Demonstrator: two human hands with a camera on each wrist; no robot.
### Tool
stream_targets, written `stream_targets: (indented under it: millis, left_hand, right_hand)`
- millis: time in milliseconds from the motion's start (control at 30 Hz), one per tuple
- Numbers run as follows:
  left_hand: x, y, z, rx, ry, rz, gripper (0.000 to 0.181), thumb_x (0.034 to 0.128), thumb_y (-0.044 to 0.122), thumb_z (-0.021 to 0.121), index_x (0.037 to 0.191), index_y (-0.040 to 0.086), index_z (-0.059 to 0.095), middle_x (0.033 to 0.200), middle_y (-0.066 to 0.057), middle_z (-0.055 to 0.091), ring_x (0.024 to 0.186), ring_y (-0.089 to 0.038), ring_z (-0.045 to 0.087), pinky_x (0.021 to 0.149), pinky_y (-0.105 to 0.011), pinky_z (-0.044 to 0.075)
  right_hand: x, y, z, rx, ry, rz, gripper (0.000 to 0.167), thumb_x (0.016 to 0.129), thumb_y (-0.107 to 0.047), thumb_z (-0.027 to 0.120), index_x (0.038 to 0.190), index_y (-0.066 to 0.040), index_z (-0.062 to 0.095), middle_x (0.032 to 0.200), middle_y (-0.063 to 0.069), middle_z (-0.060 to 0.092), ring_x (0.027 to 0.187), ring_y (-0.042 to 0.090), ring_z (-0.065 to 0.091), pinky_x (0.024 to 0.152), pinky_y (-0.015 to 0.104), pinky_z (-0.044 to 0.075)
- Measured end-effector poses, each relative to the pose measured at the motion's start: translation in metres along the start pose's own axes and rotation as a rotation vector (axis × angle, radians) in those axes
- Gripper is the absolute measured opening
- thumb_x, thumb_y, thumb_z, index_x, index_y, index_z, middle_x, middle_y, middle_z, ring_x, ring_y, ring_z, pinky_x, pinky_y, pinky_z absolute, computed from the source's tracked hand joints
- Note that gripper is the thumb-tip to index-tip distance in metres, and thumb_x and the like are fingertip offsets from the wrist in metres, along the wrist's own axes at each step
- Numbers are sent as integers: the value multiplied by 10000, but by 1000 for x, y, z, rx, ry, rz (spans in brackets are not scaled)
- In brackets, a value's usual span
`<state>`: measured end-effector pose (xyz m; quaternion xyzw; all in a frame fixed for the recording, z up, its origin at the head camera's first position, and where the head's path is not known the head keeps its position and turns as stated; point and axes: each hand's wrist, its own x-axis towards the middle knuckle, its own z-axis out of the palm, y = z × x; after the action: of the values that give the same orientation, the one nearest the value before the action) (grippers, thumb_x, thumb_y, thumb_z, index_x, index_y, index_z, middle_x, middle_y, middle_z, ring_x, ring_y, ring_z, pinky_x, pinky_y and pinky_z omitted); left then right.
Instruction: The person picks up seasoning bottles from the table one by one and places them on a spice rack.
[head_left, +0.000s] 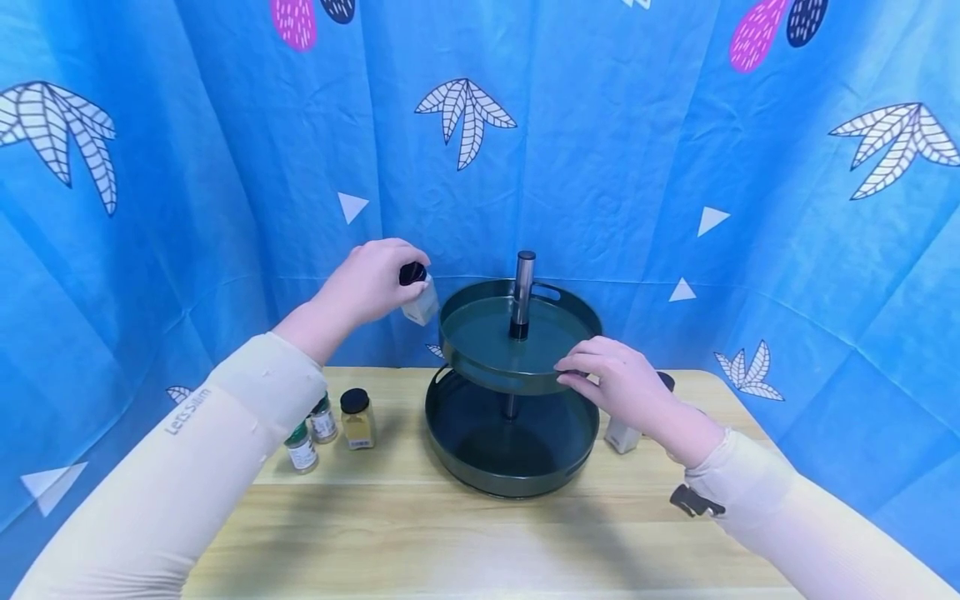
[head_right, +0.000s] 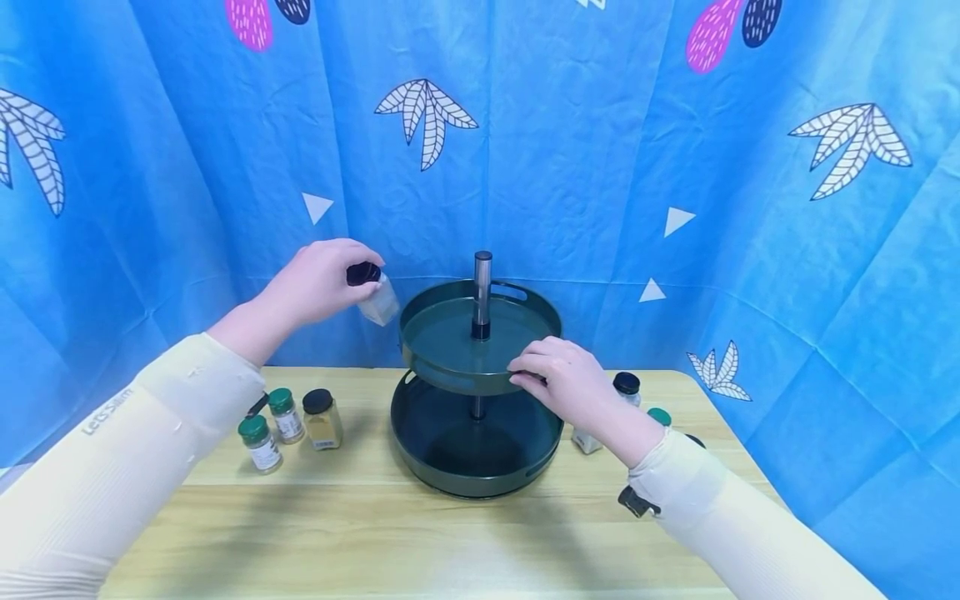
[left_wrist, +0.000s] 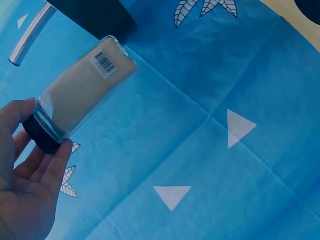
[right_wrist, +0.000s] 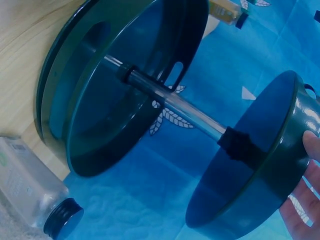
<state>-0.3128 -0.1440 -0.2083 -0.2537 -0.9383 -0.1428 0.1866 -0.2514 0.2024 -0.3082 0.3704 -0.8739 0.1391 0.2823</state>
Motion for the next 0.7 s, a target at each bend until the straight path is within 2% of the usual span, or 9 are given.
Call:
stream_targets:
  millis: [333,700]
  left_hand:
    - [3,6,0,7,95,68,315,935,208,723,1215,66,692,1234,-118,655,1105,-300,619,915,-449,535]
    - [8,12,7,-24,150,88,306,951,227,705,1220,83,693,1242,-104,658,1127,-281,613,934,-421,539]
  right_hand:
    - [0,-1,0,-3,-4,5,239,774,-103,865,999,-123,787,956,2,738,888,184,677,761,356,592]
    - [0,-1,-1,-6,-8,1,243,773,-109,866,1001,-130,787,958,-3,737,893,182,675,763,355,591]
